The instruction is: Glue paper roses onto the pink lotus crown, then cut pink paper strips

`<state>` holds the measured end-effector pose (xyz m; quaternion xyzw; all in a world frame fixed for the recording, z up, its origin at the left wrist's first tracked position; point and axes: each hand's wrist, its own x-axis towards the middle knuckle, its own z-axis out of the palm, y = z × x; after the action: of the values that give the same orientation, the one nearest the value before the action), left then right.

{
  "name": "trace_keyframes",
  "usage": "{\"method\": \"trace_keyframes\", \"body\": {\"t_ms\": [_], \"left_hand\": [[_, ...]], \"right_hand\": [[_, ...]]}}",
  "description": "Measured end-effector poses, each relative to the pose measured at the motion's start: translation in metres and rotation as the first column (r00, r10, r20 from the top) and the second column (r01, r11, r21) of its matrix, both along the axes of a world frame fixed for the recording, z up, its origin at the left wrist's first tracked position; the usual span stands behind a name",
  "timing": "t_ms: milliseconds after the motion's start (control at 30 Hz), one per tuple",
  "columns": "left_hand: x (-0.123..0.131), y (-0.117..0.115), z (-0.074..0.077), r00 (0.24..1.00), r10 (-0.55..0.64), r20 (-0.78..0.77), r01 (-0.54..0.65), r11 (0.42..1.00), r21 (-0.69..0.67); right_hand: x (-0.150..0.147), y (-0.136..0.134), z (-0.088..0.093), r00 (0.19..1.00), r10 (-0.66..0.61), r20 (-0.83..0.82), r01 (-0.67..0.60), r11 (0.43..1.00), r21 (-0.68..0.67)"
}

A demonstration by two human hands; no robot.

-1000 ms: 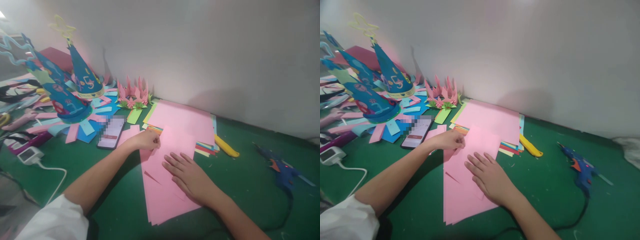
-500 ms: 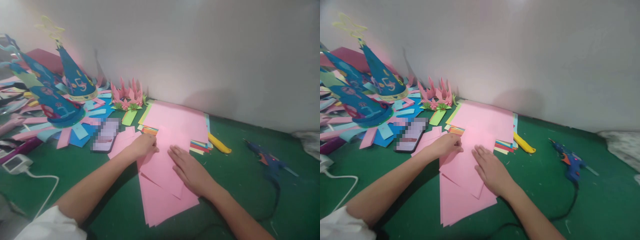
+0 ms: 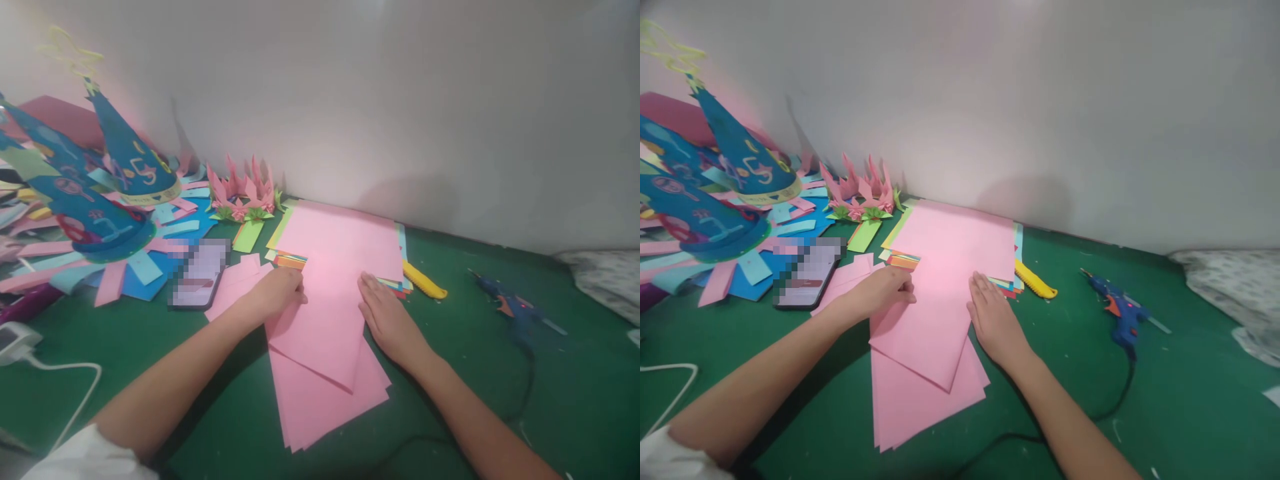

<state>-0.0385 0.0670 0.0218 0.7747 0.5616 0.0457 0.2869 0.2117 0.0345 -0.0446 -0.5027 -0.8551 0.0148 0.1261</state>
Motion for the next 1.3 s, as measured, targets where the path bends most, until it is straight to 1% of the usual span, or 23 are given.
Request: {"method": "trace_keyframes", "body": {"t_ms": [133,233,333,433,500,600,667,733,800,833,933,1000,1067,1133,1200,1300], "left_hand": [[-0.002,0.0,-0.002,1.0,0.013,0.003,-0.013,0.998,0.059],[-0.003,0.0,-0.003,1.0,0.029,0.003,-0.029,0.995,0.093],[-0.004,0.003,-0.004,1.0,0.02,0.019,-0.021,0.997,0.07],[-0.006,0.006,-0.005,0.999,0.027,0.021,-0.028,0.999,0.035],[-0.007,0.008,-0.005,1.0,0.025,0.016,-0.025,1.0,0.019],[-0.009,0.009,-0.005,1.0,0.002,0.011,-0.002,1.0,0.02],[-0.009,0.01,-0.005,1.0,-0.026,0.012,0.025,0.999,0.044],[-0.01,0.01,-0.005,0.996,-0.081,0.031,0.078,0.992,0.1],[-0.008,0.01,-0.006,0.985,-0.163,0.054,0.147,0.965,0.216],[-0.007,0.01,-0.006,0.978,-0.203,0.057,0.178,0.94,0.292],[-0.002,0.012,-0.009,0.962,-0.274,0.009,0.232,0.831,0.505],[0.0,0.013,-0.013,0.956,-0.282,-0.075,0.271,0.764,0.585],[0.0,0.015,-0.019,0.946,-0.271,-0.178,0.322,0.711,0.625],[-0.001,0.016,-0.026,0.933,-0.25,-0.257,0.358,0.676,0.644],[-0.001,0.017,-0.031,0.923,-0.238,-0.301,0.381,0.664,0.643],[0.001,0.016,-0.034,0.912,-0.236,-0.336,0.402,0.679,0.614]], "right_hand": [[0.0,0.0,0.002,1.0,0.014,0.003,-0.014,1.0,-0.006],[-0.001,0.0,0.004,1.0,-0.001,0.017,0.001,1.0,-0.017],[-0.002,0.0,0.007,0.999,-0.018,0.036,0.018,1.0,-0.018],[-0.002,-0.001,0.009,0.999,-0.008,0.041,0.008,1.0,-0.004],[-0.002,-0.004,0.011,0.999,0.028,0.03,-0.028,1.0,-0.006],[-0.005,-0.011,0.014,0.99,0.139,-0.006,-0.139,0.988,-0.06],[-0.007,-0.016,0.016,0.976,0.215,-0.029,-0.217,0.969,-0.116],[-0.01,-0.019,0.017,0.967,0.252,-0.045,-0.256,0.955,-0.152],[-0.012,-0.021,0.018,0.965,0.255,-0.054,-0.261,0.952,-0.158],[-0.013,-0.021,0.019,0.965,0.254,-0.057,-0.26,0.954,-0.15],[-0.015,-0.021,0.018,0.963,0.261,-0.066,-0.267,0.958,-0.103],[-0.015,-0.019,0.016,0.963,0.258,-0.079,-0.263,0.963,-0.064],[-0.015,-0.017,0.014,0.966,0.241,-0.095,-0.244,0.969,-0.032],[-0.015,-0.015,0.014,0.97,0.214,-0.114,-0.216,0.976,-0.003],[-0.016,-0.014,0.017,0.971,0.189,-0.144,-0.188,0.982,0.021],[-0.021,-0.017,0.024,0.97,0.136,-0.2,-0.139,0.99,-0.003]]}}
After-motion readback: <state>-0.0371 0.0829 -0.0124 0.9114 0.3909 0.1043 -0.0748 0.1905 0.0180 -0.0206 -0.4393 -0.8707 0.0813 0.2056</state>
